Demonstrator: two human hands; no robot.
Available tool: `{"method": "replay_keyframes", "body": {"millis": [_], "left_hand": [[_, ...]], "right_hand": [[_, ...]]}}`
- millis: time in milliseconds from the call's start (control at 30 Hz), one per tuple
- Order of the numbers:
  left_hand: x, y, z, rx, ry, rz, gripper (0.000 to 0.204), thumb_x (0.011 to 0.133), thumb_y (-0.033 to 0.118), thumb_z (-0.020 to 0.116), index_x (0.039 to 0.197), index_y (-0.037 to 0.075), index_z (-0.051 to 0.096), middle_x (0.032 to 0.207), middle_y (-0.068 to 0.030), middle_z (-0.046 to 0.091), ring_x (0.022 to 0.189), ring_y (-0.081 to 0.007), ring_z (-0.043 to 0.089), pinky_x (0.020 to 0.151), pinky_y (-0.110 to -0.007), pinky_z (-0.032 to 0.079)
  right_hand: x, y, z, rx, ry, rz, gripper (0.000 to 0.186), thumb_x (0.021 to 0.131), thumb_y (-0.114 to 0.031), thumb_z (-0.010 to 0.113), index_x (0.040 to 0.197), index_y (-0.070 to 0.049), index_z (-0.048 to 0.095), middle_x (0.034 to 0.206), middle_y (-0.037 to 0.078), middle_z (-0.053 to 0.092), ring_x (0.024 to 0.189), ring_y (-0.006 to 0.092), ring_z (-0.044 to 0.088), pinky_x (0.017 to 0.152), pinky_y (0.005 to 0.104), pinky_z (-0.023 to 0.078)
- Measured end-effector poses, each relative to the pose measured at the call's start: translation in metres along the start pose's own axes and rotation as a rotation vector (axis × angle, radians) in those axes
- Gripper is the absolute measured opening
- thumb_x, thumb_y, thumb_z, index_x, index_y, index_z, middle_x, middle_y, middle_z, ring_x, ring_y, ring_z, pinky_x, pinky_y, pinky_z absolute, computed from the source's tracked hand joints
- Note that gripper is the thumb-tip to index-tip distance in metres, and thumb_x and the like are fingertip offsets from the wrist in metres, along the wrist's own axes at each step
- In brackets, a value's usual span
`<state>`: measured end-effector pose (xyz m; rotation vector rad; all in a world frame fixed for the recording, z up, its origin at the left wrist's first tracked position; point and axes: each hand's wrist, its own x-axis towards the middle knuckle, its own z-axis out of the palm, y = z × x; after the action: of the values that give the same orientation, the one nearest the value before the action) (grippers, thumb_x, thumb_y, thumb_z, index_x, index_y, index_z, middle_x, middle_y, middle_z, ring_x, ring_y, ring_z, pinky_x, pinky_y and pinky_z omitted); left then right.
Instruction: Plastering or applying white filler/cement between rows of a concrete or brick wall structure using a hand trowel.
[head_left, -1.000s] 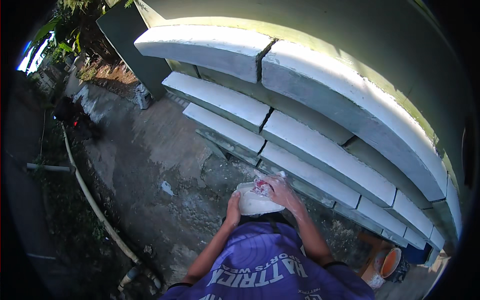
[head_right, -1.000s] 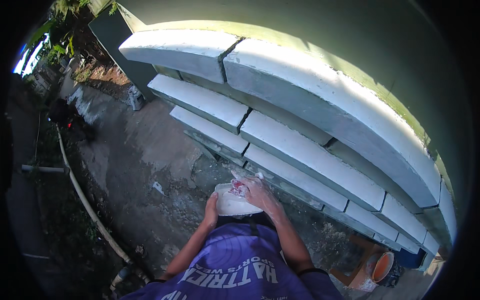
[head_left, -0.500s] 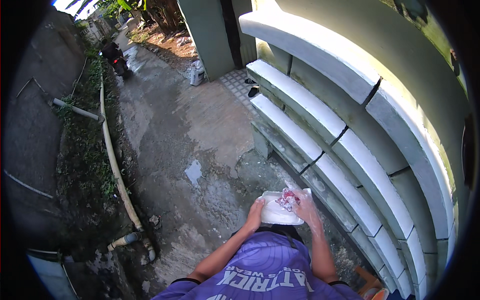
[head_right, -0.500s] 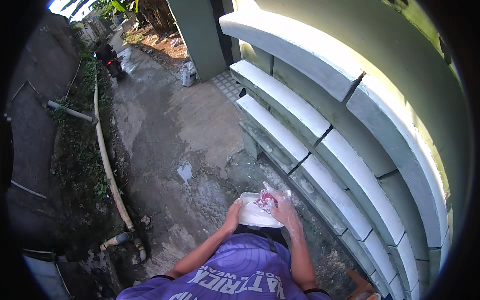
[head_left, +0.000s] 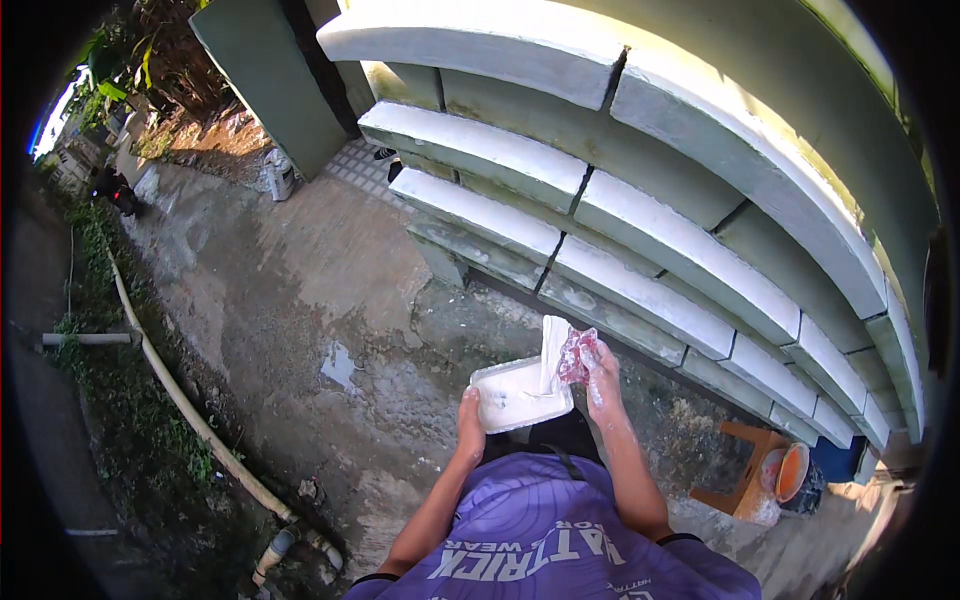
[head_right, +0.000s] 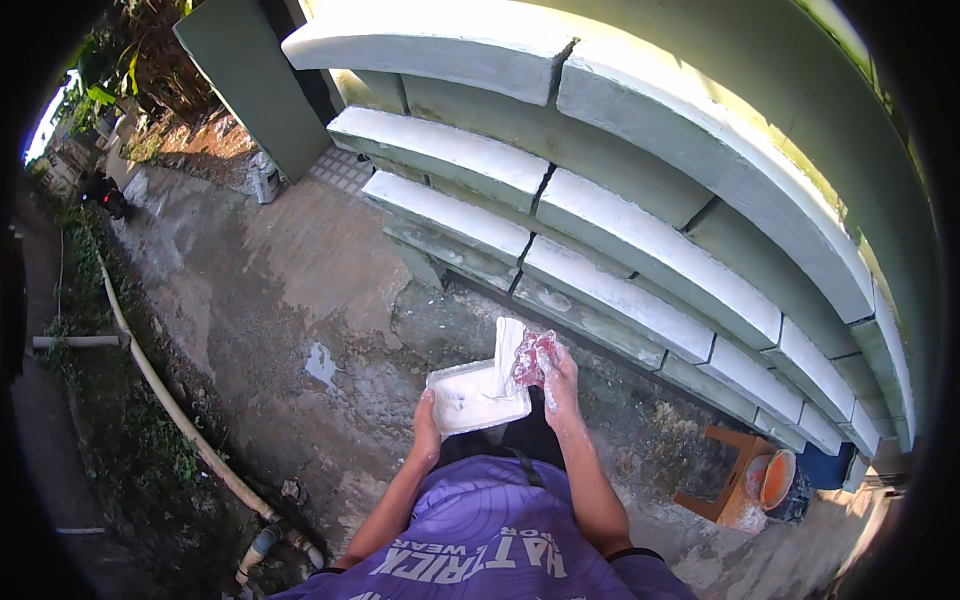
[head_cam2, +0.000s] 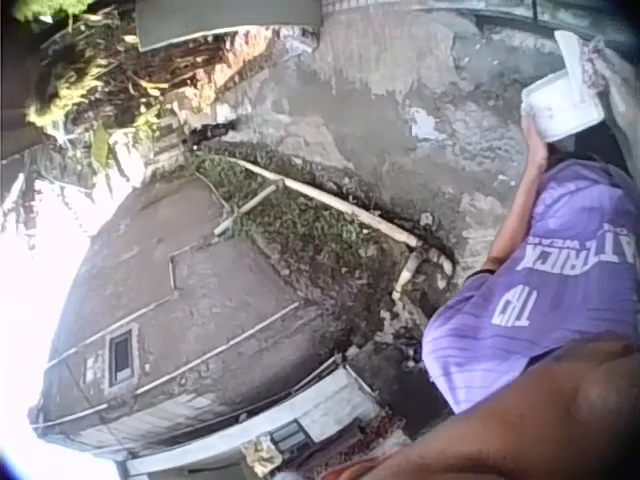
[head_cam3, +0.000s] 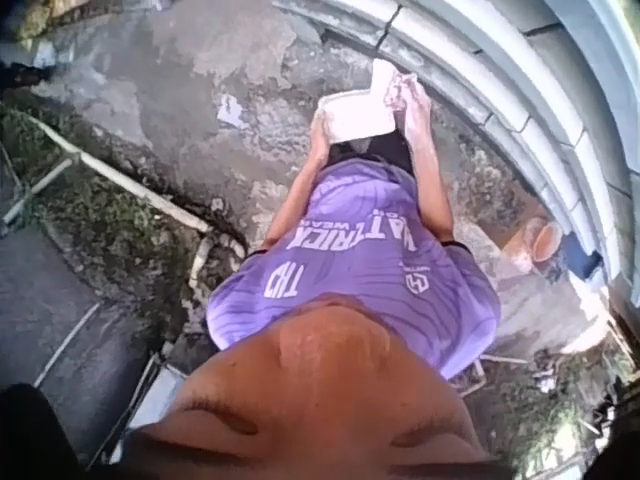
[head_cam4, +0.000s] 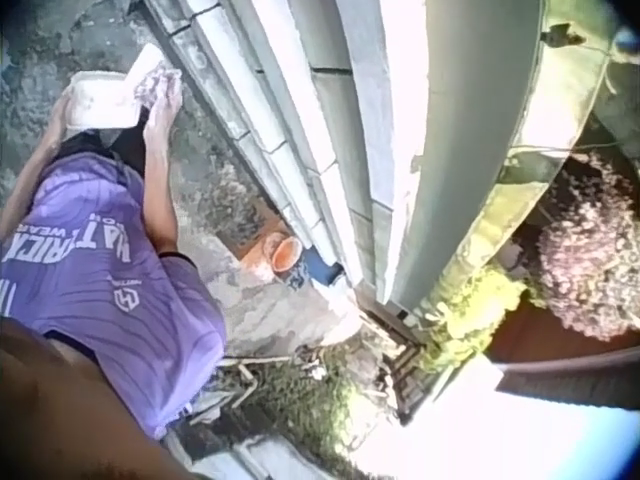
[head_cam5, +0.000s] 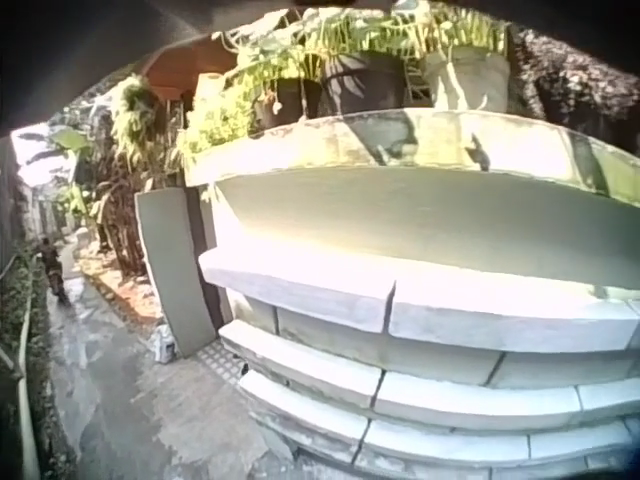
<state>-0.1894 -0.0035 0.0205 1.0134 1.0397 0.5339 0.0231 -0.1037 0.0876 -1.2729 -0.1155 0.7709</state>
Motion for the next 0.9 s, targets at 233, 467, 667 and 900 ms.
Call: {"method": "replay_keyframes", "body": {"millis": [233, 467, 667, 900], "left_hand": [[-0.003, 0.005, 0.03, -0.028, -0.085, 0.004, 0.052, 0.099, 0.036, 0.037, 0.128, -0.006, 0.045, 0.127, -0.0127, 0.05, 0.117, -0.0179, 0.046, 0.103, -0.03, 0.032], [0.02, -0.007, 0.068, -0.104, -0.071, 0.025, 0.05, 0.1, 0.037, 0.034, 0.125, -0.004, 0.048, 0.12, -0.0113, 0.055, 0.109, -0.0182, 0.053, 0.097, -0.031, 0.038], [0.028, -0.012, 0.088, -0.199, -0.093, 0.038, 0.051, 0.099, 0.04, 0.035, 0.125, -0.002, 0.049, 0.119, -0.011, 0.056, 0.108, -0.0186, 0.054, 0.096, -0.031, 0.04], [0.017, -0.002, 0.084, -0.269, 0.074, -0.05, 0.054, 0.098, 0.044, 0.035, 0.131, 0.001, 0.045, 0.124, -0.0091, 0.054, 0.114, -0.0197, 0.052, 0.099, -0.033, 0.038]], "right_hand": [[-0.011, -0.008, -0.04, 0.169, 0.088, 0.05, 0.025, 0.092, -0.008, 0.052, 0.116, -0.001, 0.055, 0.102, 0.004, 0.063, 0.09, 0.0129, 0.062, 0.08, 0.0288, 0.052], [0.012, -0.026, -0.071, 0.174, 0.138, 0.078, 0.024, 0.091, -0.008, 0.053, 0.115, -0.004, 0.055, 0.104, 0.004, 0.063, 0.092, 0.0161, 0.063, 0.081, 0.0318, 0.052], [0.049, -0.025, -0.143, 0.305, 0.255, 0.177, 0.024, 0.09, -0.007, 0.053, 0.114, -0.007, 0.056, 0.107, 0.005, 0.063, 0.093, 0.0177, 0.064, 0.081, 0.0337, 0.053], [0.109, -0.018, -0.213, -0.973, 0.586, -0.499, 0.024, 0.089, -0.005, 0.05, 0.113, 0.0, 0.049, 0.103, 0.019, 0.062, 0.09, 0.0384, 0.063, 0.069, 0.0467, 0.048]]}}
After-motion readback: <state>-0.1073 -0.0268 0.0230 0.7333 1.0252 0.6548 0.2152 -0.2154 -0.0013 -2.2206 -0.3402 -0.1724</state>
